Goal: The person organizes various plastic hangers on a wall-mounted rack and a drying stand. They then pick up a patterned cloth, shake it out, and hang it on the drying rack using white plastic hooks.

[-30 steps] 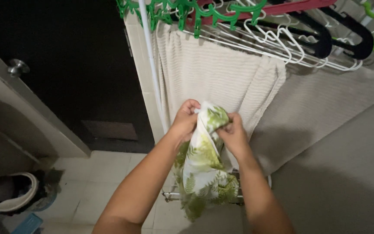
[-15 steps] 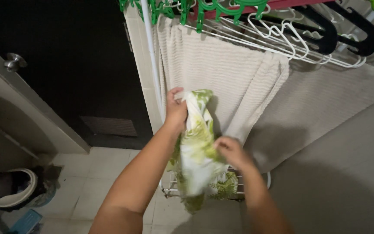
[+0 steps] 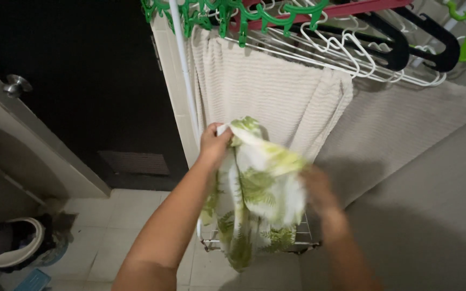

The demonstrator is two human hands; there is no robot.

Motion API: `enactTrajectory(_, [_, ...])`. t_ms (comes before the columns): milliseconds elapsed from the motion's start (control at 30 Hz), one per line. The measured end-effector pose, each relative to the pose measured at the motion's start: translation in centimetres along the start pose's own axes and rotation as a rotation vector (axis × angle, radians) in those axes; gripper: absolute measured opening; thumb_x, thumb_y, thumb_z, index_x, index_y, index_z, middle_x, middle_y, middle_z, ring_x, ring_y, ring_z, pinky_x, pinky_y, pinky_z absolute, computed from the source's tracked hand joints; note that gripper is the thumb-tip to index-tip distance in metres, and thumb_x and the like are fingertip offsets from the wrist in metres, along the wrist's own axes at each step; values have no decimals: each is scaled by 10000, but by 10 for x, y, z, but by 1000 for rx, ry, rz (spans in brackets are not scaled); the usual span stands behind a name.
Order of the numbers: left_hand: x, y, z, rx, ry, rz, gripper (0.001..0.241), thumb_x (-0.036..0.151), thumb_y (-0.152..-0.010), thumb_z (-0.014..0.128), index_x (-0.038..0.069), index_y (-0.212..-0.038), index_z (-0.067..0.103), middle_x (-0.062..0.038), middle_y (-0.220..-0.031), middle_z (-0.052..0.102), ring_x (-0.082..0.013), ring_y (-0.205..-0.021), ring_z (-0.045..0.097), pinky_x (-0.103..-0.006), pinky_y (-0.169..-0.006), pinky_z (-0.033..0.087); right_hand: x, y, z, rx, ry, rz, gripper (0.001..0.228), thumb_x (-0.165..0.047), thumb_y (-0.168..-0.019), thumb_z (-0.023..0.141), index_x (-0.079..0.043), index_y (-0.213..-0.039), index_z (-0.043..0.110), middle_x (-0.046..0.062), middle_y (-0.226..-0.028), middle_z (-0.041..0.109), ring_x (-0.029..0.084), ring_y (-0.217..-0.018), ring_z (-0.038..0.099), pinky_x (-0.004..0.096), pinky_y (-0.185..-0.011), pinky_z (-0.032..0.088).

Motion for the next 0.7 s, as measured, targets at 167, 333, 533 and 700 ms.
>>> enactTrajectory(167, [18,27,-26,-77,-729,170,473,234,-695,926,34,-1024,652,-119,-936,711,-227,-828,689,-362,-717,560,-111,6,-50,356,331,-99,262,-223,-1012,560,-52,-1173,676,92,-912,665,194,-756,602,379,-654,498])
enactTrajectory(333, [-24,8,-57,-156,-922,350,310,178,-705,847,53,-956,716,-113,-820,735,-258,-750,714,-400,-702,562,-142,-20,-83,284,338,-547,111,-131,-1012,651,-45,-1051,710,3,-900,670,90,-767,595,284,-673,484])
enactTrajectory(533, [-38,-24,-105,104,-822,-150,237,228,-790,768,81,-975,765,-147,-803,770,-301,-758,777,-420,-714,602,-162,-26,-110,568,461,-484,101,-67,-958,772,-21,-993,689,14,-827,651,92,-700,561,292,-609,455])
enactTrajectory(700, [-26,-66,-135,209,-1179,193,211,288,-822,834,127,-958,838,-140,-841,748,-313,-794,678,-461,-715,502,-147,-54,-149,195,460,-219,291,15,-856,710,-17,-1124,601,40,-895,655,147,-766,611,315,-658,501])
Point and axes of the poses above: each hand's wrist, its own y-axis away from the middle knuckle, its own z-axis out of the palm, x = y × z, the point moved 2 cm from there along -y, towards the middle knuckle
